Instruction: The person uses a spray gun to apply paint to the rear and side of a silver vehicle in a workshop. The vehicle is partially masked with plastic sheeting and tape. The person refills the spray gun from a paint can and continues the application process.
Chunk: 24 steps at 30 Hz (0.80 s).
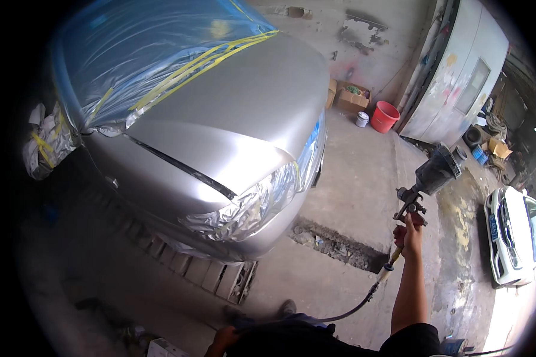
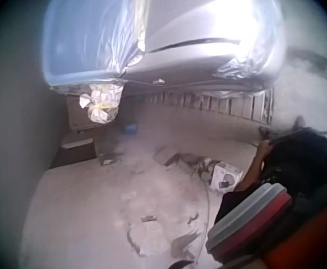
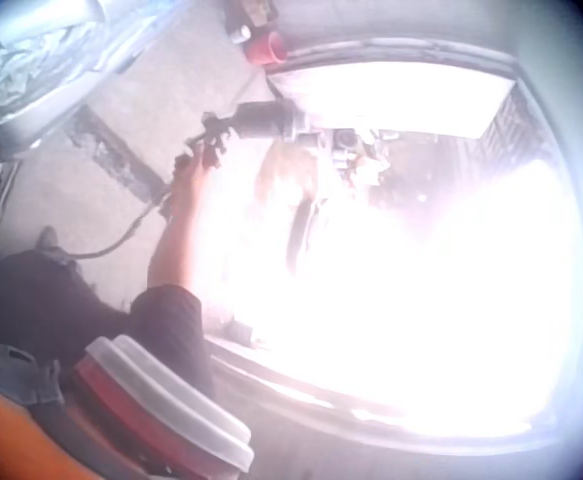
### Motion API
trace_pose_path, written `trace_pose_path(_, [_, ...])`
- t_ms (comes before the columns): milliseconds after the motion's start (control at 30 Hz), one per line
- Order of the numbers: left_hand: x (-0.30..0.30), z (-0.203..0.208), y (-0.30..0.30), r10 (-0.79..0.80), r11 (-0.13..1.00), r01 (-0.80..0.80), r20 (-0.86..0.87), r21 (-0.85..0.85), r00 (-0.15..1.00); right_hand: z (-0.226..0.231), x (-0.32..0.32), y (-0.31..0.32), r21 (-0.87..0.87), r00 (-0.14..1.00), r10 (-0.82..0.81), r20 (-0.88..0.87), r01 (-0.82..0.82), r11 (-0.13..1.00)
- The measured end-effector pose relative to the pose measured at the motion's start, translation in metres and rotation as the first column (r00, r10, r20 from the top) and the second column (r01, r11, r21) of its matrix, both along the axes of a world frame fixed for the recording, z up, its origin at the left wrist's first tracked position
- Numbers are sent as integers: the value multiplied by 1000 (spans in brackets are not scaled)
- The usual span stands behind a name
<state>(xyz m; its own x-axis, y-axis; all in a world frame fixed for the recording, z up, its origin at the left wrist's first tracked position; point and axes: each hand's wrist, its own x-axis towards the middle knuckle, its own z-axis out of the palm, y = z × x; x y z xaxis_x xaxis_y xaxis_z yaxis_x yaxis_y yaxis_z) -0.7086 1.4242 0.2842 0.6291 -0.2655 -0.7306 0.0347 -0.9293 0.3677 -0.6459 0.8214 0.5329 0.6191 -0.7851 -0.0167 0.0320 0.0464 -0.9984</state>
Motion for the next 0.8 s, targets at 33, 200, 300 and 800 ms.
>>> trace_pose_path(33, [-5,-2,3,0,1000,0,10,13,1000,1,-9,4,111,986,133,-103,-121,986])
trace_pose_path(200, [-1,9,-10,0,998,3,-40,65,999,-37,-40,22,131,982,187,-20,-183,974])
trace_pose_path(300, [-8,6,-4,49,994,-47,-14,96,999,-34,-51,50,203,986,162,43,-168,965])
trace_pose_path(800, [12,-44,100,176,979,-186,113,85,978,-19,-113,172,167,998,5,-58,4,986])
